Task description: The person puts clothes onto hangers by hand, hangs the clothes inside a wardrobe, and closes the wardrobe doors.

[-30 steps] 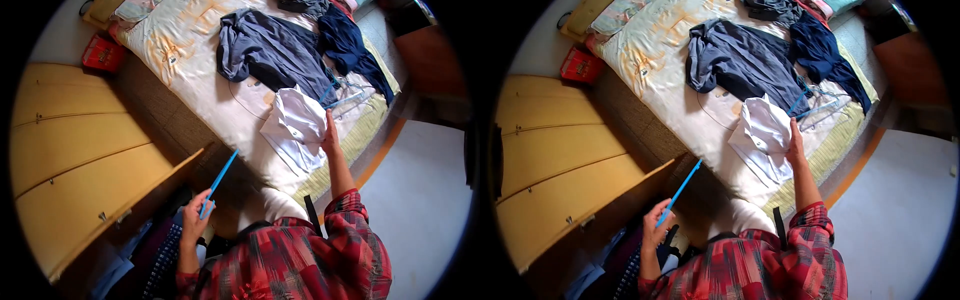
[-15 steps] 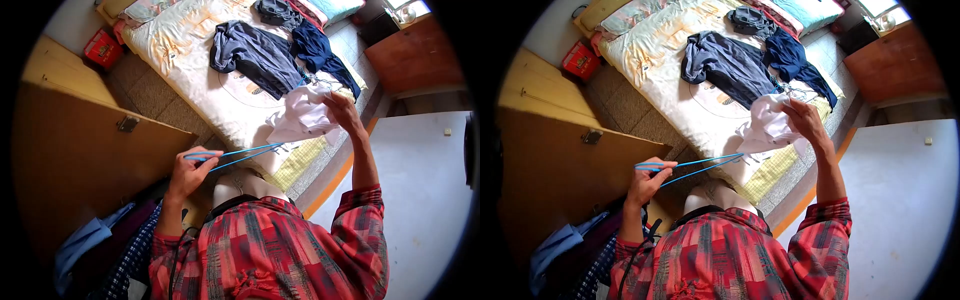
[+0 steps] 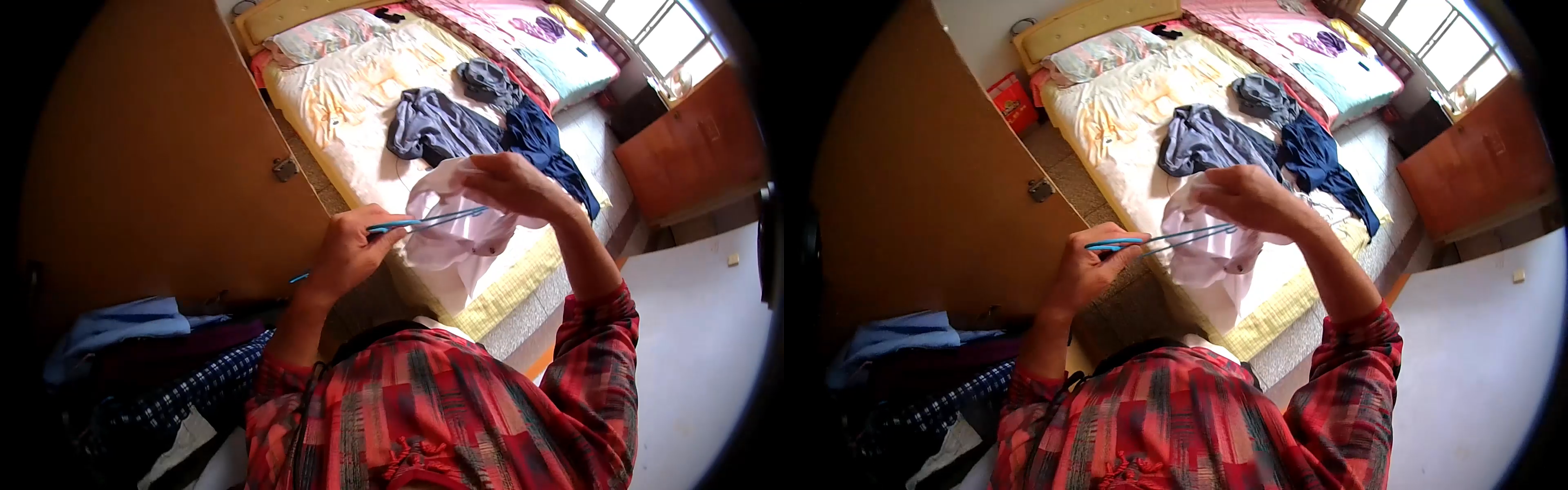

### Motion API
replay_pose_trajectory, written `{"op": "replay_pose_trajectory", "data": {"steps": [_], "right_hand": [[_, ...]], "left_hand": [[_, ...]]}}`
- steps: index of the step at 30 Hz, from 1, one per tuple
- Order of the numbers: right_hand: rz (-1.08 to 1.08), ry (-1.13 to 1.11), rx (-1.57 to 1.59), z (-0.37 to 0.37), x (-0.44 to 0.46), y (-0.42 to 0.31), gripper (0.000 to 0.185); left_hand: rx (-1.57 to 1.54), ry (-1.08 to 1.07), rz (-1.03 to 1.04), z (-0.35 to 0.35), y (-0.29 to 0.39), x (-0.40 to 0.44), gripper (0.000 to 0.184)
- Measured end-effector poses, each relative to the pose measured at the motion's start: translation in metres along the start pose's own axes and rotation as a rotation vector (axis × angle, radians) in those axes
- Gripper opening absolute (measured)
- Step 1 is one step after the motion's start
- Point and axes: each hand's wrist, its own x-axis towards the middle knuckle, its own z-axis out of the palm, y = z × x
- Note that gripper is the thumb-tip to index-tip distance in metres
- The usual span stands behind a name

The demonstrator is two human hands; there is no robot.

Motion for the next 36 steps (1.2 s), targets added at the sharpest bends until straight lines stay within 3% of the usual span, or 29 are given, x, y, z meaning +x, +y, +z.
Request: {"op": "replay_pose_trajectory", "data": {"steps": [2, 4, 6, 7, 8, 10, 13, 16, 18, 19, 20, 22, 24, 26, 27, 28, 29, 30, 32, 33, 34, 36], "right_hand": [[-0.144, 0.027, -0.209, 0.008, 0.011, 0.006, 0.017], [-0.069, 0.024, -0.216, 0.008, 0.014, -0.01, 0.019], [-0.321, 0.049, -0.044, 0.014, 0.015, -0.013, 0.025], [-0.253, -0.001, -0.125, 0.019, 0.017, -0.018, 0.026], [-0.175, 0.011, -0.17, 0.02, 0.015, -0.024, 0.026], [-0.247, 0.056, -0.173, 0.008, 0.014, -0.033, 0.027], [-0.342, 0.058, -0.105, 0.0, 0.013, -0.037, 0.022], [-0.38, 0.147, 0.062, -0.007, 0.009, -0.048, 0.022], [-0.329, 0.202, 0.118, -0.019, 0.006, -0.048, 0.018], [-0.274, 0.213, 0.211, -0.024, 0.002, -0.05, 0.015], [-0.274, 0.234, 0.179, -0.028, 0.0, -0.053, 0.016], [-0.274, 0.272, -0.023, -0.035, -0.005, -0.057, 0.019], [-0.331, 0.34, 0.009, -0.036, -0.004, -0.051, 0.019], [-0.357, 0.448, 0.18, -0.036, -0.006, -0.048, 0.018], [-0.351, 0.444, 0.21, -0.039, -0.008, -0.051, 0.02], [-0.344, 0.438, 0.241, -0.042, -0.01, -0.053, 0.022], [-0.347, 0.437, 0.239, -0.042, -0.011, -0.058, 0.022], [-0.375, 0.444, 0.259, -0.04, -0.012, -0.063, 0.026], [-0.408, 0.454, 0.28, -0.039, -0.011, -0.069, 0.029], [-0.424, 0.461, 0.312, -0.04, -0.011, -0.07, 0.032], [-0.437, 0.468, 0.341, -0.041, -0.012, -0.071, 0.034], [-0.404, 0.498, 0.371, -0.045, -0.019, -0.074, 0.032]], "left_hand": [[-0.072, -0.066, -0.067, 0.004, 0.006, 0.001, 0.015], [-0.142, -0.029, -0.057, 0.013, 0.011, 0.002, 0.016], [-0.186, -0.063, -0.259, 0.019, 0.022, 0.005, 0.016], [-0.138, 0.03, -0.044, 0.026, 0.016, 0.012, 0.013], [-0.129, 0.041, -0.038, 0.028, 0.02, 0.015, 0.013], [-0.078, 0.222, -0.172, 0.026, 0.035, 0.019, 0.009], [-0.125, 0.279, -0.07, 0.019, 0.038, 0.022, 0.01], [-0.258, 0.182, 0.063, -0.004, 0.032, 0.019, 0.023], [0.14, 0.328, 0.336, -0.028, 0.039, 0.01, 0.037], [0.232, 0.355, 0.228, -0.04, 0.025, 0.002, 0.056], [0.239, 0.365, 0.229, -0.04, 0.012, -0.003, 0.056], [-0.317, 0.272, 0.233, -0.038, -0.006, -0.011, 0.065], [-0.432, 0.306, 0.317, -0.035, -0.024, -0.019, 0.069], [-0.775, 0.689, 0.074, -0.041, -0.056, -0.024, 0.062], [-0.671, 0.613, -0.096, -0.042, -0.073, -0.024, 0.053], [-0.569, 0.378, -0.178, -0.04, -0.078, -0.021, 0.049], [-0.529, 0.305, -0.376, -0.027, -0.084, -0.017, 0.056], [-0.513, 0.177, -0.423, -0.014, -0.064, -0.011, 0.07], [-0.364, 0.038, -0.469, 0.011, -0.077, 0.011, 0.086], [-0.251, 0.0, -0.393, 0.024, -0.084, 0.019, 0.098], [-0.375, -0.068, -0.204, 0.034, -0.066, 0.023, 0.091], [-0.362, -0.09, -0.21, 0.041, -0.058, 0.027, 0.07]]}}
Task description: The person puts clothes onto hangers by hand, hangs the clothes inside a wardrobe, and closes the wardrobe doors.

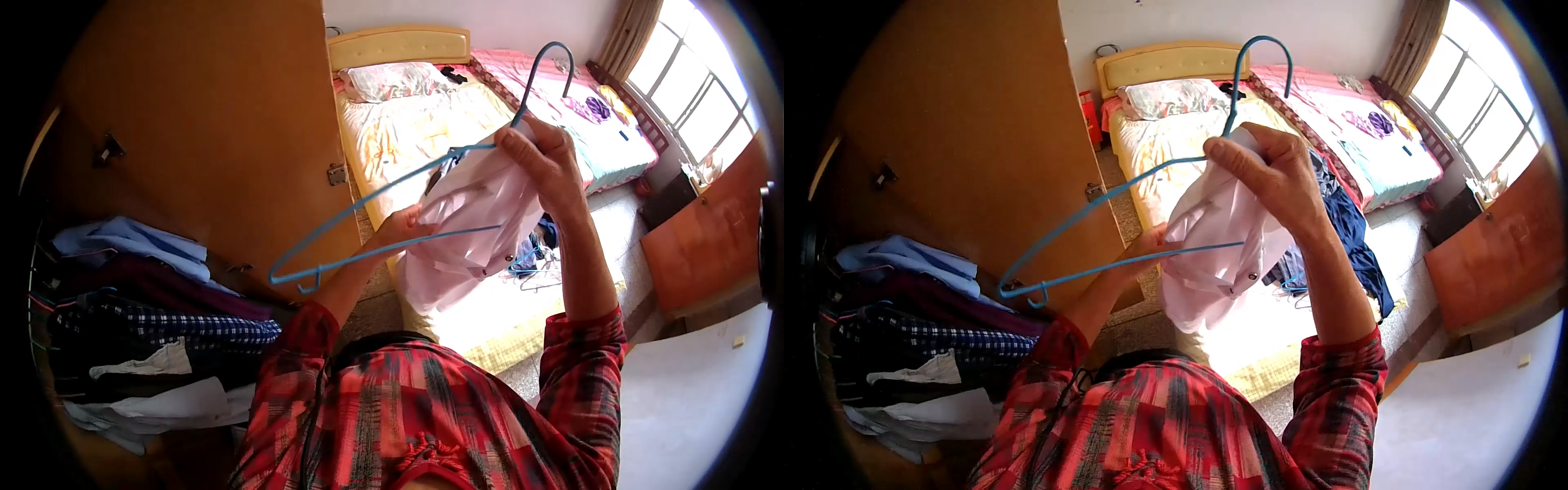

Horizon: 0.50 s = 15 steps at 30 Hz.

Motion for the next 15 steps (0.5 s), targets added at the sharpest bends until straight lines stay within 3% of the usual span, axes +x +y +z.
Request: {"op": "replay_pose_trajectory", "data": {"steps": [1, 3, 4, 6, 9, 12, 15], "right_hand": [[0.04, 0.031, -0.019, -0.007, -0.001, 0.002, 0.03], [0.119, 0.065, -0.073, -0.021, -0.007, 0.007, 0.025], [0.127, 0.07, -0.074, -0.024, -0.011, 0.01, 0.025], [0.131, 0.128, -0.098, -0.029, -0.02, 0.021, 0.023], [0.142, 0.006, -0.132, -0.044, -0.032, 0.053, 0.02], [0.17, -0.037, 0.01, -0.039, -0.043, 0.072, 0.016], [0.178, -0.116, -0.147, -0.035, -0.045, 0.063, 0.013]], "left_hand": [[-0.004, -0.011, -0.002, -0.002, 0.001, -0.001, 0.07], [0.114, 0.012, -0.306, -0.02, 0.003, -0.009, 0.045], [0.114, 0.004, -0.31, -0.031, 0.0, -0.013, 0.045], [-0.354, 0.235, -0.16, -0.049, -0.006, -0.021, 0.028], [-0.621, 0.409, -0.062, -0.042, 0.051, -0.036, 0.024], [-0.59, 0.341, 0.009, -0.062, 0.052, -0.041, 0.024], [-0.552, 0.416, 0.028, -0.058, 0.076, -0.049, 0.022]]}}
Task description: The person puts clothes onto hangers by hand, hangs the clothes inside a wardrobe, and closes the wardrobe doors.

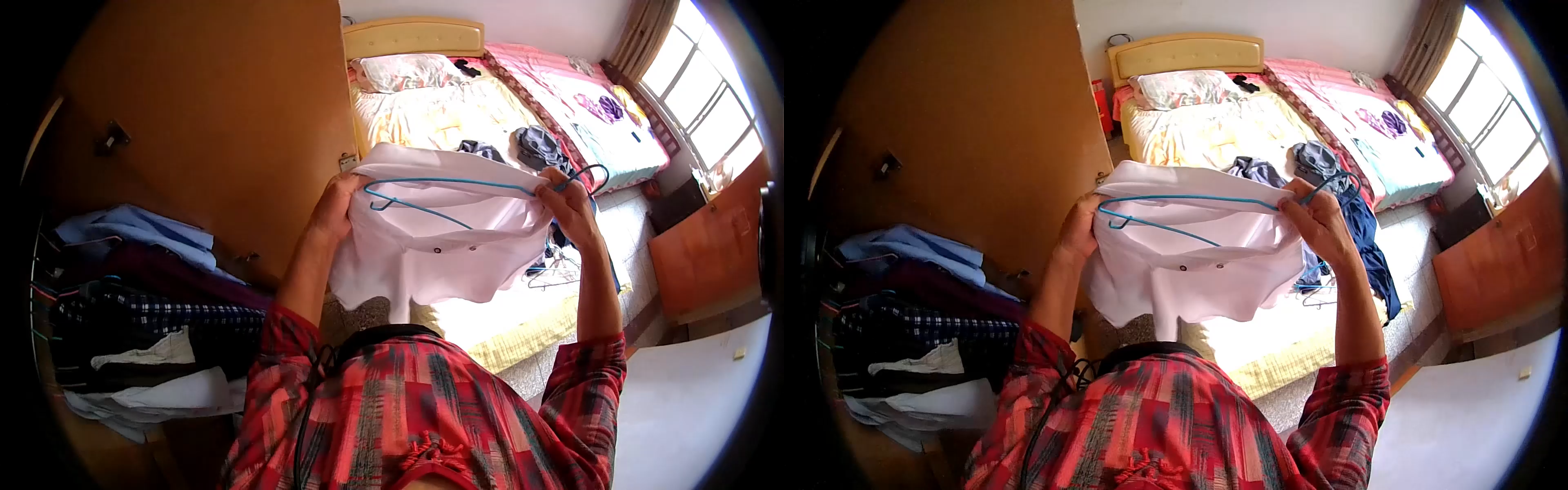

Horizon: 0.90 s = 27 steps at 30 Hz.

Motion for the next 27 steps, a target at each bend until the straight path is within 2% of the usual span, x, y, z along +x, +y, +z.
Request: {"op": "replay_pose_trajectory", "data": {"steps": [2, 4, 5, 7, 11, 13, 14, 16, 18, 20, 21, 23, 24, 26, 27], "right_hand": [[-0.029, -0.021, -0.05, 0.002, 0.002, 0.006, 0.012], [-0.027, -0.048, -0.139, 0.006, 0.004, 0.013, 0.011], [-0.028, -0.05, -0.135, 0.008, 0.005, 0.012, 0.011], [-0.161, -0.081, -0.256, 0.014, 0.009, 0.009, 0.012], [-0.168, -0.032, -0.265, 0.023, 0.017, 0.008, 0.012], [-0.189, -0.017, -0.255, 0.027, 0.02, 0.008, 0.012], [-0.192, 0.027, -0.243, 0.03, 0.02, 0.009, 0.011], [-0.193, 0.076, -0.231, 0.038, 0.022, 0.013, 0.011], [-0.255, 0.323, -0.217, 0.044, 0.024, 0.018, 0.009], [-0.208, 0.369, -0.133, 0.044, 0.023, 0.022, 0.01], [-0.162, 0.409, -0.049, 0.043, 0.023, 0.023, 0.013], [-0.141, 0.377, -0.004, 0.037, 0.02, 0.029, 0.014], [-0.18, 0.384, 0.076, 0.035, 0.019, 0.029, 0.012], [-0.218, 0.375, 0.186, 0.026, 0.018, 0.041, 0.01], [-0.245, 0.399, 0.174, 0.021, 0.018, 0.048, 0.012]], "left_hand": [[0.034, 0.016, 0.046, -0.003, 0.006, -0.001, 0.02], [0.5, 0.057, 0.34, -0.012, 0.012, 0.001, 0.016], [0.503, 0.06, 0.339, -0.013, 0.013, 0.003, 0.016], [0.852, 0.224, 0.721, -0.006, 0.024, -0.001, 0.013], [1.087, 0.298, 0.728, 0.01, 0.044, -0.019, 0.017], [0.996, 0.179, 0.572, 0.011, 0.046, -0.023, 0.021], [0.997, 0.179, 0.572, 0.011, 0.043, -0.025, 0.021], [0.763, 0.037, 0.461, 0.015, 0.033, -0.033, 0.028], [0.804, 0.067, 0.513, 0.035, 0.011, -0.052, 0.037], [1.057, -0.05, 0.688, 0.04, -0.019, -0.064, 0.042], [1.053, -0.163, 0.294, 0.044, -0.018, -0.072, 0.045], [1.01, -0.304, 0.38, 0.046, -0.031, -0.072, 0.049], [1.006, -0.298, 0.384, 0.039, -0.035, -0.068, 0.049], [1.216, -0.522, 0.594, 0.017, -0.035, -0.062, 0.045], [1.214, -0.517, 0.597, 0.012, -0.024, -0.062, 0.045]]}}
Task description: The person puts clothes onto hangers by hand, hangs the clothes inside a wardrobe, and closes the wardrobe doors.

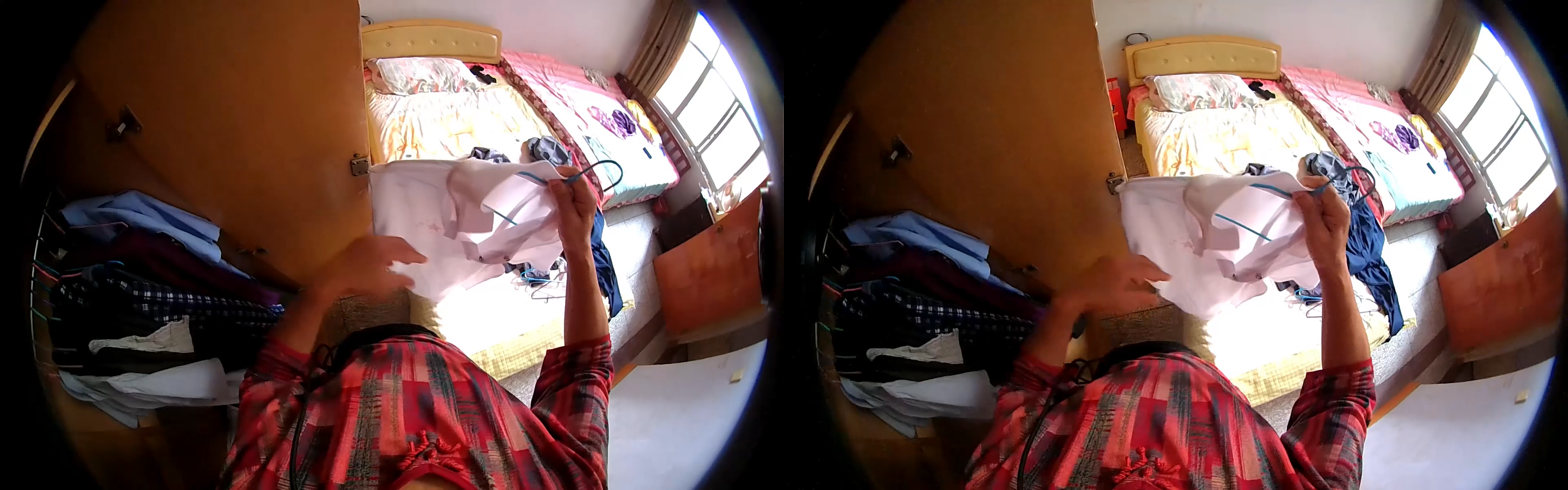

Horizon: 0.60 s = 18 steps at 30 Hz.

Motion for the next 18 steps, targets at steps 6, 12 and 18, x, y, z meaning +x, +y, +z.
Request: {"op": "replay_pose_trajectory", "data": {"steps": [6, 12, 18], "right_hand": [[-0.021, -0.044, 0.059, -0.016, 0.002, 0.0, 0.015], [0.026, -0.142, 0.061, -0.005, 0.017, -0.016, 0.014], [0.031, -0.337, -0.12, 0.025, 0.035, -0.048, 0.017]], "left_hand": [[0.031, 0.5, -0.187, -0.075, 0.011, 0.029, 0.02], [0.358, 0.426, 0.1, -0.056, 0.031, 0.071, 0.022], [0.359, 0.358, -0.028, -0.033, 0.04, 0.085, 0.013]]}}
